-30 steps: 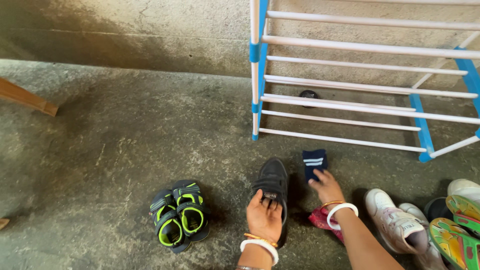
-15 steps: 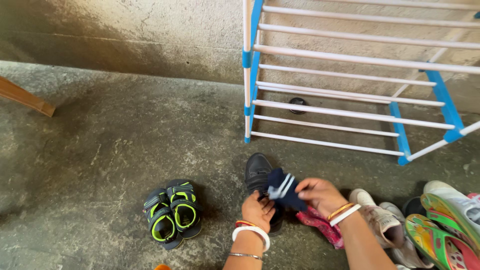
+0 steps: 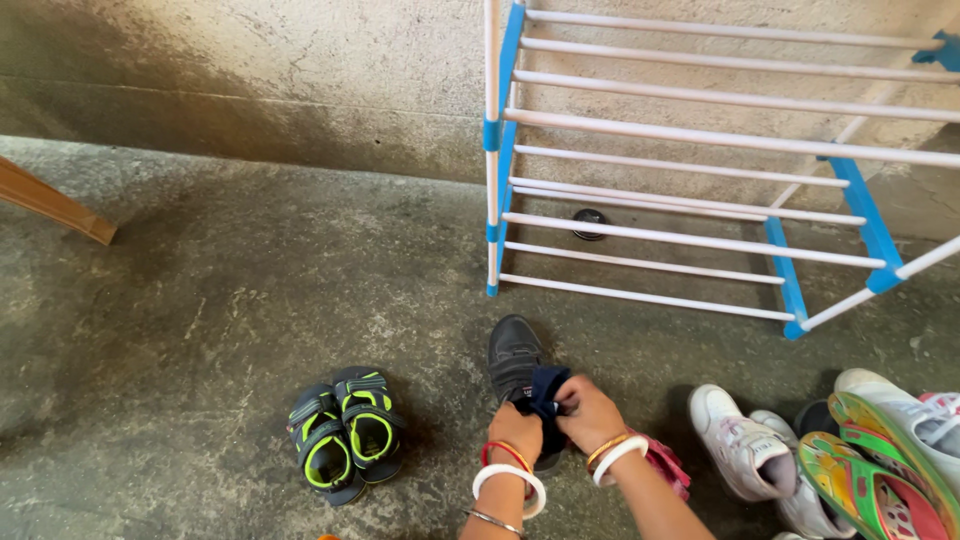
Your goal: The person wipes a black shoe with a red cloth, cleaning the upper and sole. They then place the shoe on a shoe rack and proceed to wipe a pair of black flip-flops with the same cloth.
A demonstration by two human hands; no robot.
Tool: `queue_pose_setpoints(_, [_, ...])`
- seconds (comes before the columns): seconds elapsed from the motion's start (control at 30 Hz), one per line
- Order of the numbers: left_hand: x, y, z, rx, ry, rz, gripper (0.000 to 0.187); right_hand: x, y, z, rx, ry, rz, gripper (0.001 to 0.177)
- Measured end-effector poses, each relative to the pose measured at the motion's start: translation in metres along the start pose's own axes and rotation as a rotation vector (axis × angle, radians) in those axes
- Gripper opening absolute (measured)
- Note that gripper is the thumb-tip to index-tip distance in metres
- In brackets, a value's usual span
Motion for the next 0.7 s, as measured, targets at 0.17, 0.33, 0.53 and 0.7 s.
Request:
queue_pose_setpoints(0.17, [-0.023,-0.023,0.017,-0.045,0.01,0.041,0.038,-0.003,0.001,0.0,0.051,-0.07,0.053,0.068])
queue_pose_setpoints(0.33, [-0.01,-0.013,0.008,-0.297,-0.127,0.113,0.034,0.008,-0.007,0.009,0.199,0.273,0.128,0.036])
queue_pose_setpoints(0.53, [-0.006,-0.008,-0.004,-1.27,-0.003,0.631,0.028,-0.019,0.046,0.044,-0.225,0.546,0.003,0.05])
queue_pose_setpoints(0.7, [0.009,0.01,-0.017,-1.238,-0.061,0.519,0.029,-0.017,0.03,0.005,-0.142,0.14,0.362,0.045])
Point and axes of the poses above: each hand's wrist, its own x-axis towards the middle knuckle, its own z-axis out of the back of the hand, y = z × x, the point moved 1 cm from there along x, towards the middle knuckle, and after that the axes turned 10 degrees about -x, right-handed, at the moved point
